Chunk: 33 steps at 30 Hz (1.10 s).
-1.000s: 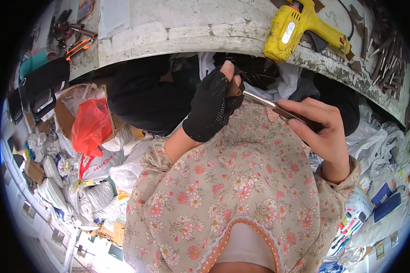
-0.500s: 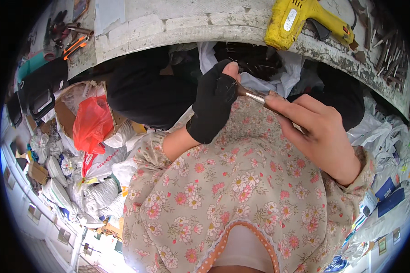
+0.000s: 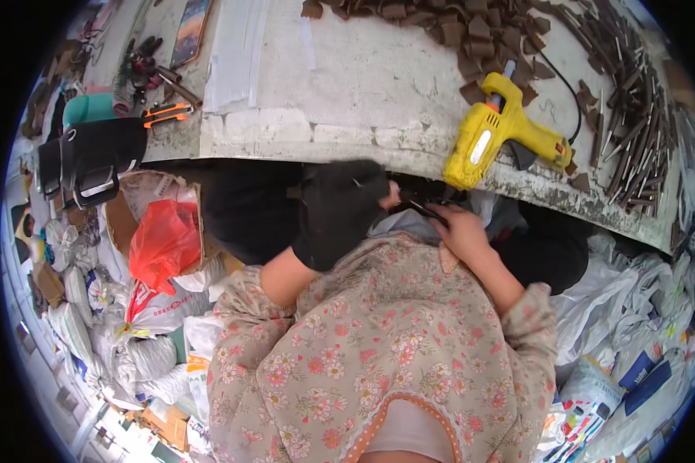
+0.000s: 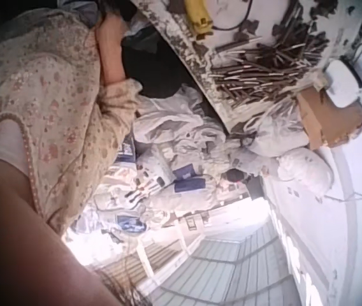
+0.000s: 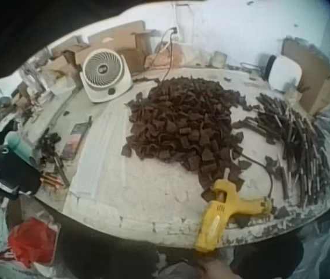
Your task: Assembling brown plastic components by applying adhesive with a glue gun and joining them together.
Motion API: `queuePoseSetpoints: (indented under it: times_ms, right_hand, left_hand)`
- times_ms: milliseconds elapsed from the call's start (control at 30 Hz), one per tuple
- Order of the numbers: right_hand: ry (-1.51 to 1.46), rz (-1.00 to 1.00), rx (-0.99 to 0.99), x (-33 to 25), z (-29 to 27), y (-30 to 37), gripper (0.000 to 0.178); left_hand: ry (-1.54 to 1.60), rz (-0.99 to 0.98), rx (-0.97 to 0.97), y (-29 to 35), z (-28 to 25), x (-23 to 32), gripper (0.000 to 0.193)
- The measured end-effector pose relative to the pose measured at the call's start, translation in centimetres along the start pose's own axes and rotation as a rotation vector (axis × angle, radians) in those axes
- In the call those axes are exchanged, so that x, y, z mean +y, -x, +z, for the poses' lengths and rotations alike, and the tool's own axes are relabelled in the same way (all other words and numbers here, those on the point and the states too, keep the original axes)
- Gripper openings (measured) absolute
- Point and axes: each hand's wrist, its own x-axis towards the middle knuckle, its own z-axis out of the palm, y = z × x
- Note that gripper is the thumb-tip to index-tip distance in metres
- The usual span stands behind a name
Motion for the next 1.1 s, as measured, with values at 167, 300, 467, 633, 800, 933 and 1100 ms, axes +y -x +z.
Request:
queuePoseSetpoints:
  times_ms: [167,300,467,633,800,933,1100]
  right_hand:
    - [0.286,-0.322,0.165,5.5,8.7,-4.8,0.032]
    - [0.254,-0.249,0.150,3.9,6.4,-4.5,0.030]
    - [-0.411,0.078,-0.402,-1.5,-3.8,-0.9,0.030]
    - [-0.510,0.024,-0.213,-3.8,-16.8,1.1,0.027]
    - [0.193,0.228,0.675,5.2,-24.1,-4.3,0.026]
    - [0.480,0.724,0.452,10.4,-27.5,-5.7,0.040]
    - [0.520,0.582,0.542,12.4,-25.1,-6.9,0.047]
  left_hand:
    - [-0.044,-0.183,0.185,-8.7,0.4,-6.7,0.019]
    - [-0.280,-0.099,0.262,-14.2,0.8,-11.8,0.023]
    - [-0.416,0.086,0.211,-17.8,2.7,-16.8,0.029]
    - [-0.485,0.139,0.250,-16.7,2.7,-13.6,0.018]
    - [0.038,-0.322,0.040,-10.1,3.3,-4.7,0.029]
    - [0.631,-0.567,0.132,-5.7,3.5,-2.4,0.023]
    - [0.655,-0.692,0.236,-1.5,2.1,-0.5,0.020]
